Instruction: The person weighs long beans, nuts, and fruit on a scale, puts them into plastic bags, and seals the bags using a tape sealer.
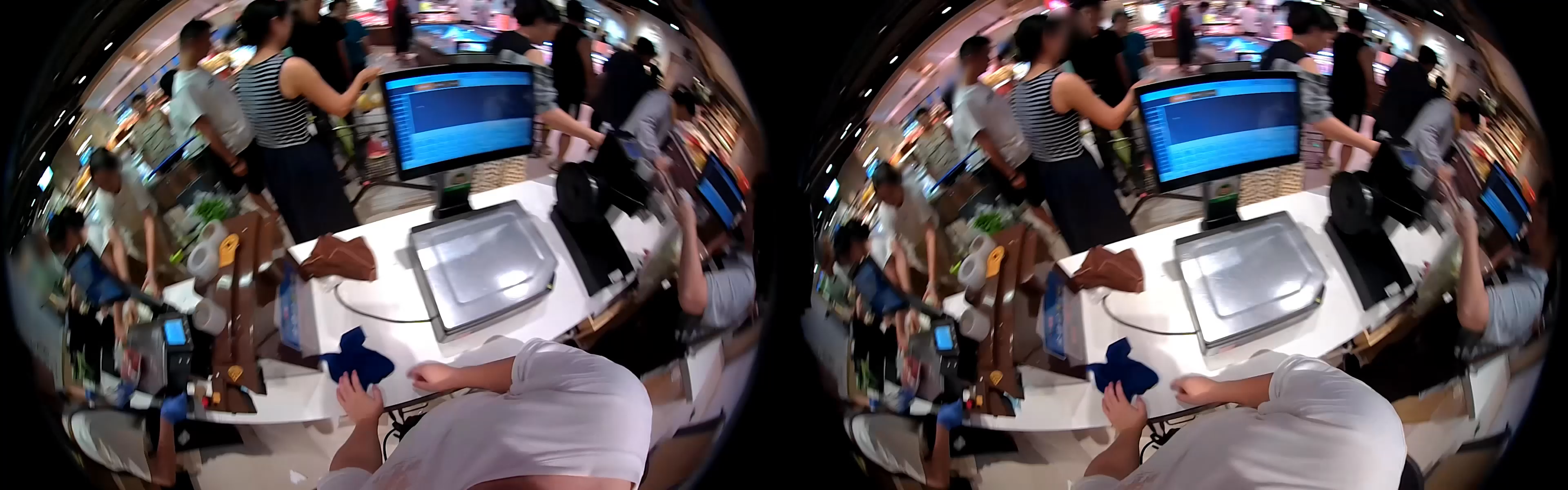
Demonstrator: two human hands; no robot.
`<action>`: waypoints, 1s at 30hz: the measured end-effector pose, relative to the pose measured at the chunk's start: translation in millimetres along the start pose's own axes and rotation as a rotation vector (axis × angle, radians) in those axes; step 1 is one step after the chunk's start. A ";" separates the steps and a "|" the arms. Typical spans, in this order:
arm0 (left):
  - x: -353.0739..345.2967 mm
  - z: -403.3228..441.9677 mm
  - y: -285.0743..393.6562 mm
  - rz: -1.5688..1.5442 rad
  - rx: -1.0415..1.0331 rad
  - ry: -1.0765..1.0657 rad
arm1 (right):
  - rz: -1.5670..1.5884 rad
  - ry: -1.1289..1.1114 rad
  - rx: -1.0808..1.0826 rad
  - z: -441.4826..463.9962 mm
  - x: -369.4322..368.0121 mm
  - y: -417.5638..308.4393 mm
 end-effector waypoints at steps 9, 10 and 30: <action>-0.6 -2.6 2.9 -0.010 -0.012 0.021 | -0.184 -0.396 -0.771 -271.1 -3.3 66.6; 1.6 -6.0 0.0 0.002 -0.014 0.018 | -0.095 -0.333 -0.732 -283.0 -8.8 62.4; -6.3 -4.4 -2.1 0.033 -0.004 0.054 | 0.033 0.133 -0.458 -313.0 -37.3 79.3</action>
Point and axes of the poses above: each hand's wrist, its own z-axis towards the middle knuckle, its own x-axis out of the back of the hand, y = z × x, the point moved 2 cm from there along z, towards the middle knuckle, and after that the axes turned 11 degrees about x, right-handed, at the moved point
